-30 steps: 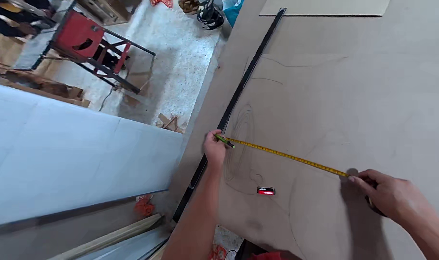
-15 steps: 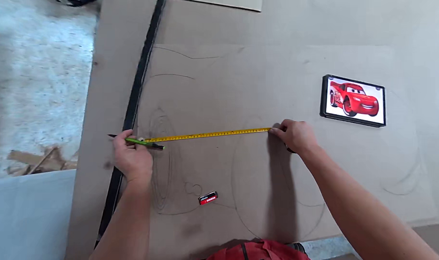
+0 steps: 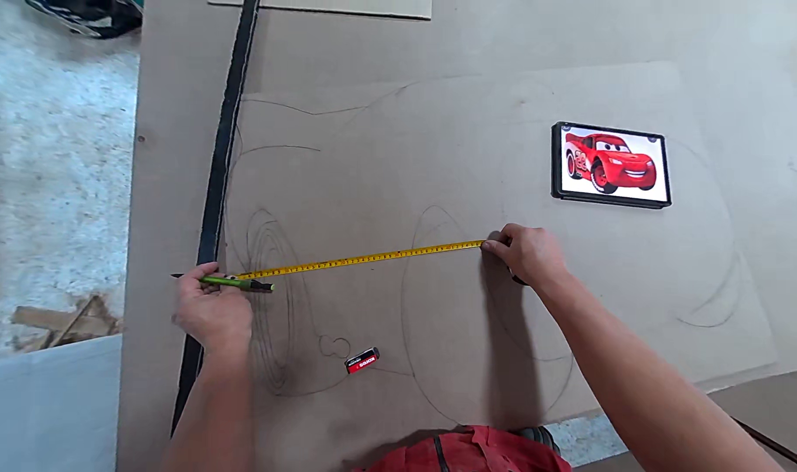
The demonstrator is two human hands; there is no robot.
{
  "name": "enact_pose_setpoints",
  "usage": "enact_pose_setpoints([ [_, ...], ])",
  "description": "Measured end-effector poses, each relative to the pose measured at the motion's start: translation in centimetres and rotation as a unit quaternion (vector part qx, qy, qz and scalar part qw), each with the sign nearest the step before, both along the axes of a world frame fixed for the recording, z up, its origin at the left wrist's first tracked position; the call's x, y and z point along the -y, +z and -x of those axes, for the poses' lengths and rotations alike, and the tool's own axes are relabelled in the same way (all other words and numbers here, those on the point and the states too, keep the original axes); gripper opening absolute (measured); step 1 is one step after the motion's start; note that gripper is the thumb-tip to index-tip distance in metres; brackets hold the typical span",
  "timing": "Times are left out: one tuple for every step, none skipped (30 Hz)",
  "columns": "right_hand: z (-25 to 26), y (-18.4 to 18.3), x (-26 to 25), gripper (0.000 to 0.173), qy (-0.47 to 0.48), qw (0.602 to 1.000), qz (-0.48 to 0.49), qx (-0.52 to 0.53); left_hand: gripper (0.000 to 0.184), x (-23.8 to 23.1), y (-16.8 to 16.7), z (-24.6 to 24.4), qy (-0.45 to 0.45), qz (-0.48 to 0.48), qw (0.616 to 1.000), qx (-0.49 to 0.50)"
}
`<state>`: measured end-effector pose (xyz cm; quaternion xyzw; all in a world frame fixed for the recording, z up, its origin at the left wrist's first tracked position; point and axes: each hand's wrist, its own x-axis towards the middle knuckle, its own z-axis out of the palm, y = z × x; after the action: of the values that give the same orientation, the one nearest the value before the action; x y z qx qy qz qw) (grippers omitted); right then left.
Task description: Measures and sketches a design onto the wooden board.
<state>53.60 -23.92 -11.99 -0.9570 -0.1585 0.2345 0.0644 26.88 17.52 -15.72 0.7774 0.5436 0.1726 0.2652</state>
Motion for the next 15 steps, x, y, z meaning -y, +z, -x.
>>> enact_pose_setpoints([
  [0.0,0.0,0.0,0.043,0.002,1.0,-0.002,-0.001,0.033,0.1,0.1,0.0,0.006,-0.001,1.0,-0.006],
  [0.0,0.0,0.0,0.043,0.003,1.0,-0.002,-0.005,0.033,0.3,0.3,0.2,0.01,0.0,1.0,-0.009],
  [0.0,0.1,0.0,0.043,0.003,1.0,0.0,-0.008,0.033,0.4,0.4,0.3,0.014,0.002,1.0,-0.009],
  [0.0,0.2,-0.1,0.043,0.001,1.0,0.003,-0.012,0.033,0.5,0.5,0.4,0.016,0.005,1.0,-0.01],
  [0.1,0.3,-0.1,0.043,-0.002,1.0,0.005,-0.017,0.033,0.7,0.6,0.4,0.02,0.007,1.0,-0.013],
  [0.1,0.4,0.0,0.042,-0.006,1.0,0.005,-0.023,0.034,0.7,0.5,0.6,0.021,0.007,1.0,-0.018],
  [0.2,0.3,0.1,0.042,-0.01,1.0,0.001,-0.026,0.035,0.7,0.4,0.8,0.02,0.006,1.0,-0.022],
  [0.3,0.2,0.1,0.042,-0.012,1.0,-0.002,-0.027,0.035,0.7,0.4,0.9,0.018,0.005,1.0,-0.024],
  [0.2,0.1,0.2,0.042,-0.011,1.0,-0.005,-0.027,0.035,0.8,0.5,1.0,0.018,0.005,1.0,-0.025],
  [0.1,0.1,0.1,0.041,-0.006,1.0,-0.008,-0.029,0.035,0.8,0.6,0.9,0.02,0.007,0.999,-0.028],
  [-0.2,0.1,0.1,0.041,0.0,0.999,-0.009,-0.035,0.035,1.0,0.9,0.8,0.023,0.008,0.999,-0.034],
  [-0.4,0.1,0.2,0.041,0.008,0.999,-0.007,-0.043,0.035,1.2,1.2,0.6,0.028,0.011,0.999,-0.044],
  [-0.6,0.2,0.2,0.041,0.014,0.998,-0.003,-0.053,0.036,1.4,1.6,0.4,0.035,0.016,0.998,-0.058],
  [-0.8,0.2,0.3,0.04,0.017,0.998,-0.002,-0.061,0.037,1.6,1.9,0.1,0.041,0.02,0.996,-0.073],
  [-0.9,0.2,0.3,0.04,0.02,0.998,-0.004,-0.064,0.037,1.6,2.1,0.0,0.044,0.023,0.995,-0.089],
])
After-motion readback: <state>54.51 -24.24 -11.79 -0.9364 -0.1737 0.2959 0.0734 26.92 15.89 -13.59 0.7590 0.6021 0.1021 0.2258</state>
